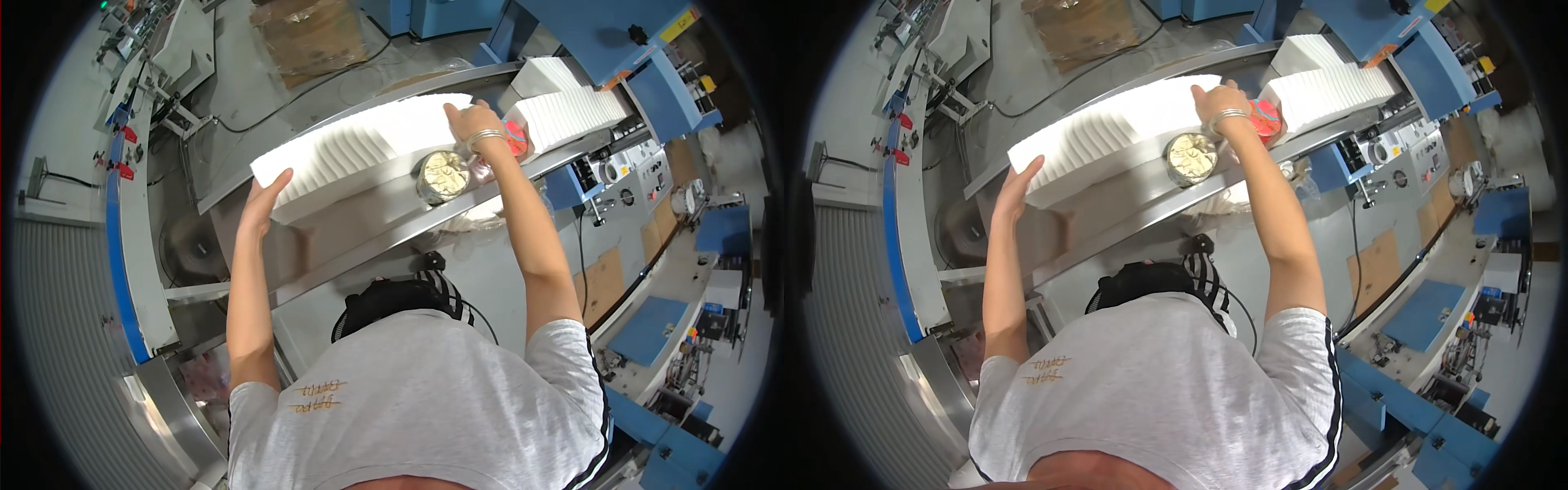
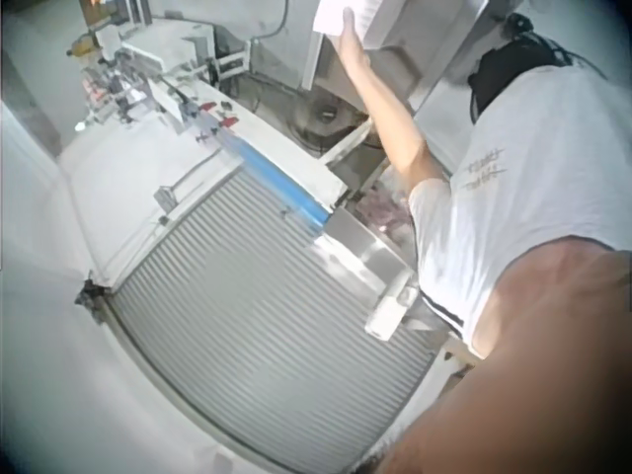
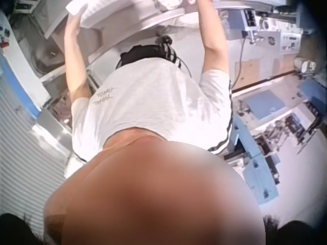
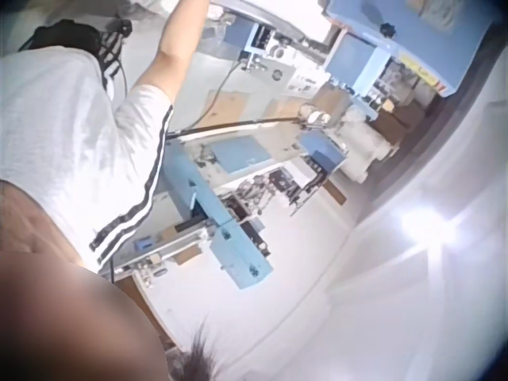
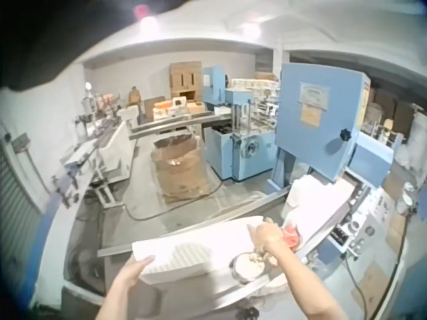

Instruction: Processing and sorting stacks of paper napkins from a production machine onto a conveyor belt.

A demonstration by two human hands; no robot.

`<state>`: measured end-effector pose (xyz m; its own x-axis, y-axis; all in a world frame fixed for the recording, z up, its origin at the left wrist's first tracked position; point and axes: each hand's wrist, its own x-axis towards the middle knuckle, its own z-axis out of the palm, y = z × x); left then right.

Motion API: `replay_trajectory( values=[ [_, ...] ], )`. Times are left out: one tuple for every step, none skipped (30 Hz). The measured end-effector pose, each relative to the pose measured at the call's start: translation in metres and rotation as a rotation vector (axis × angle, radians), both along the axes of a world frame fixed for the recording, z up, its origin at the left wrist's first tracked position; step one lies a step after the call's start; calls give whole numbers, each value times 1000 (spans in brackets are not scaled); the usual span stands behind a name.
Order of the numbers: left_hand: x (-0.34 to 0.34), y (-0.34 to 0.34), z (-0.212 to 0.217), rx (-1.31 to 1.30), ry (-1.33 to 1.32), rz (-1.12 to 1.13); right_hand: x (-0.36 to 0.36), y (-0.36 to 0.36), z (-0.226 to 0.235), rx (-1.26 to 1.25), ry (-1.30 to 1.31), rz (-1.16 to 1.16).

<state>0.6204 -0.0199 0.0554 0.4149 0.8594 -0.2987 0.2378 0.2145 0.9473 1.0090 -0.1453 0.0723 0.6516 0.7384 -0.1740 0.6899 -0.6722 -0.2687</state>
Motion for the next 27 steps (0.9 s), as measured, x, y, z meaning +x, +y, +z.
replay_trajectory(
  values=[
    [4, 1, -2, -21, -5, -5, 0, -7, -1, 66, -66, -12],
    [6, 3, -3, -39, -10, -8, -4, -12, 1, 135, -131, -21],
    [6, 3, -3, -39, -16, -6, -14, -23, 2, 254, -357, 52],
    [7, 2, -2, -32, 11, -1, -23, -32, 2, 358, -518, 94],
    [7, 1, -1, -25, 41, 6, -35, -40, 1, 462, -676, 139],
    [4, 1, -2, -24, 37, 13, -61, -51, 15, 359, -481, 95],
    [1, 2, -3, -20, 17, 8, -87, -62, 29, 252, -289, 46],
    [1, 1, -2, -17, -5, -2, -98, -72, 18, 234, -303, 57],
    [2, 0, -2, -19, -8, -7, -107, -78, 13, 204, -184, 68],
    [5, -1, 1, -26, -5, -9, -111, -81, 3, 225, -174, 62],
    [8, -2, 5, -32, -2, -9, -112, -82, -10, 247, -163, 58],
    [10, -3, 8, -32, -5, -18, -110, -82, -18, 384, -190, 66],
    [11, -5, 11, -32, 11, -10, -109, -83, -16, 417, -162, 100],
    [11, -4, 12, -31, 26, -3, -109, -85, -11, 450, -135, 134],
    [9, 0, 5, -17, 42, -10, -112, -91, -2, 487, -97, 169],
    [9, 3, 4, -11, 36, -10, -114, -96, 16, 554, -70, 226],
    [8, 3, 5, -35, 49, -8, -114, -100, 38, 619, -38, 285],
    [6, 3, 5, -63, 62, -10, -107, -103, 55, 699, -37, 296],
    [2, 2, 7, -74, 35, -26, -94, -100, 71, 713, -101, 273],
    [0, 0, 8, -75, 35, -26, -74, -93, 83, 723, -170, 249],
    [2, -1, 8, -65, 43, -21, -46, -82, 89, 772, -297, 257],
    [1, -1, 10, -51, 52, -5, -25, -68, 100, 731, -272, 175],
    [3, 0, 10, -44, 48, -10, 9, -53, 91, 724, -342, 131],
    [4, -1, 11, -51, 64, -5, 40, -38, 83, 720, -361, 87],
    [6, -2, 12, -58, 78, 1, 76, -24, 68, 671, -361, 65],
    [8, -3, 14, -50, 77, 6, 105, -13, 57, 577, -313, 22],
    [10, -4, 16, -79, 77, 7, 129, -6, 48, 447, -265, -6]
  ],
)
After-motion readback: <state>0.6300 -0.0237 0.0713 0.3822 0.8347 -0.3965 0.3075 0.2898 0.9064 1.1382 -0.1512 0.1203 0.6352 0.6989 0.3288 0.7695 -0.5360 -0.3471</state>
